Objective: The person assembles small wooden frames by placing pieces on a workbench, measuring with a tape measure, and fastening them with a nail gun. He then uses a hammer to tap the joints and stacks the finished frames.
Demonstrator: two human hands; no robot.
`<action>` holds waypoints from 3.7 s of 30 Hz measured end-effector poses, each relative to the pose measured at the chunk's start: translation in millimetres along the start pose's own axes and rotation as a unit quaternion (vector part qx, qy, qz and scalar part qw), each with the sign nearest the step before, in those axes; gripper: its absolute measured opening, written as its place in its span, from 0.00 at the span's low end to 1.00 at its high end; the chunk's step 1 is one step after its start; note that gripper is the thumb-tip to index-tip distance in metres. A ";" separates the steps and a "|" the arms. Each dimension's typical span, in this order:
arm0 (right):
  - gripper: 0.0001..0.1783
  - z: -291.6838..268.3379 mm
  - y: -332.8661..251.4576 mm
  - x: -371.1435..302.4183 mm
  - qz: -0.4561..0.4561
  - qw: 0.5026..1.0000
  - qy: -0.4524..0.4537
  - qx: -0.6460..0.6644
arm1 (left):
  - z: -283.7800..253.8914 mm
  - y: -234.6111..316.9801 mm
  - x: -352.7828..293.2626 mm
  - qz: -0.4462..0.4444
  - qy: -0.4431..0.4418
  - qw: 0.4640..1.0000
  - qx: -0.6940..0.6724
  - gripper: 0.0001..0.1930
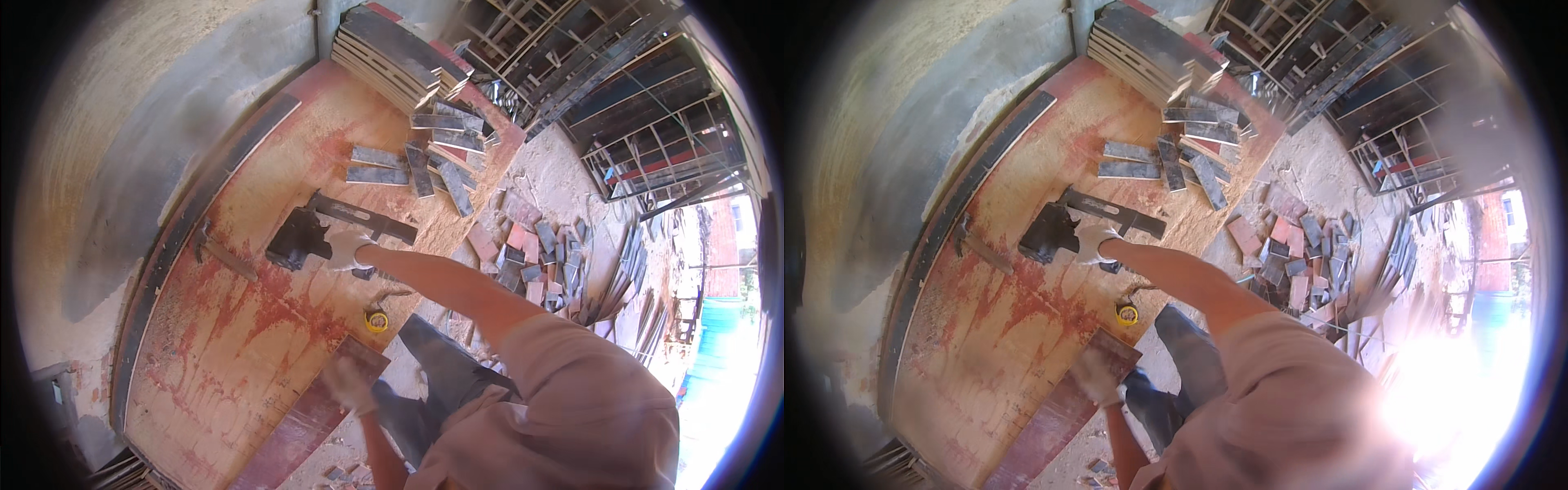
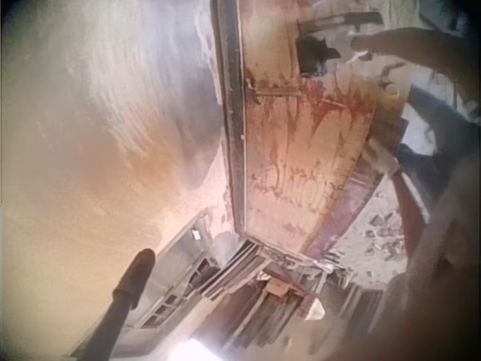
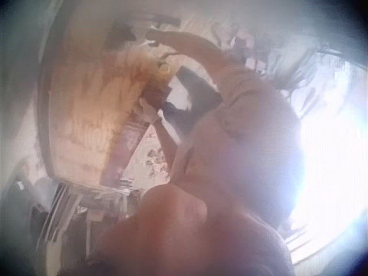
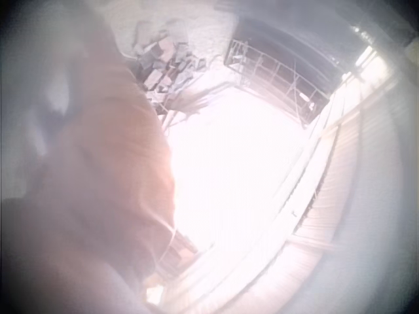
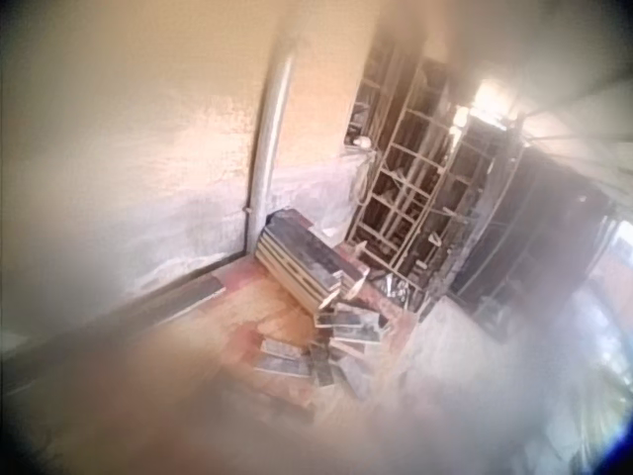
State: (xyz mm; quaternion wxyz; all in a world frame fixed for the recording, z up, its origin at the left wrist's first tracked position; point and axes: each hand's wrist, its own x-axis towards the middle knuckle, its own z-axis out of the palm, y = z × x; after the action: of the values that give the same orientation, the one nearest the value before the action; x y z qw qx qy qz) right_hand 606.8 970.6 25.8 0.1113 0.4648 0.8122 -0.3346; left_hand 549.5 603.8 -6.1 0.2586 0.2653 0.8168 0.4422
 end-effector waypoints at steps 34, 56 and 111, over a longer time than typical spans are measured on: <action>0.31 20.3 41.0 -33.2 0.119 0.975 0.176 -0.064 | -163.4 125.5 -111.9 -0.338 0.173 0.672 -0.635 0.15; 0.17 177.5 -274.5 -98.0 -0.207 0.941 0.163 -0.211 | -574.3 -59.3 -227.2 -0.152 0.550 0.705 -0.422 0.17; 0.11 361.8 -796.2 -425.6 -0.151 0.934 0.071 0.315 | -757.8 -183.4 -4.9 0.073 -0.232 0.970 -0.022 0.20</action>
State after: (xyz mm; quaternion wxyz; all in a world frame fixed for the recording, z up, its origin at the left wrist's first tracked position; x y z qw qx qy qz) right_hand 130.5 173.0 313.6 -0.1504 0.3707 0.7312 -0.5525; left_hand 17.5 71.2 197.2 0.4137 0.4133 0.7034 0.4041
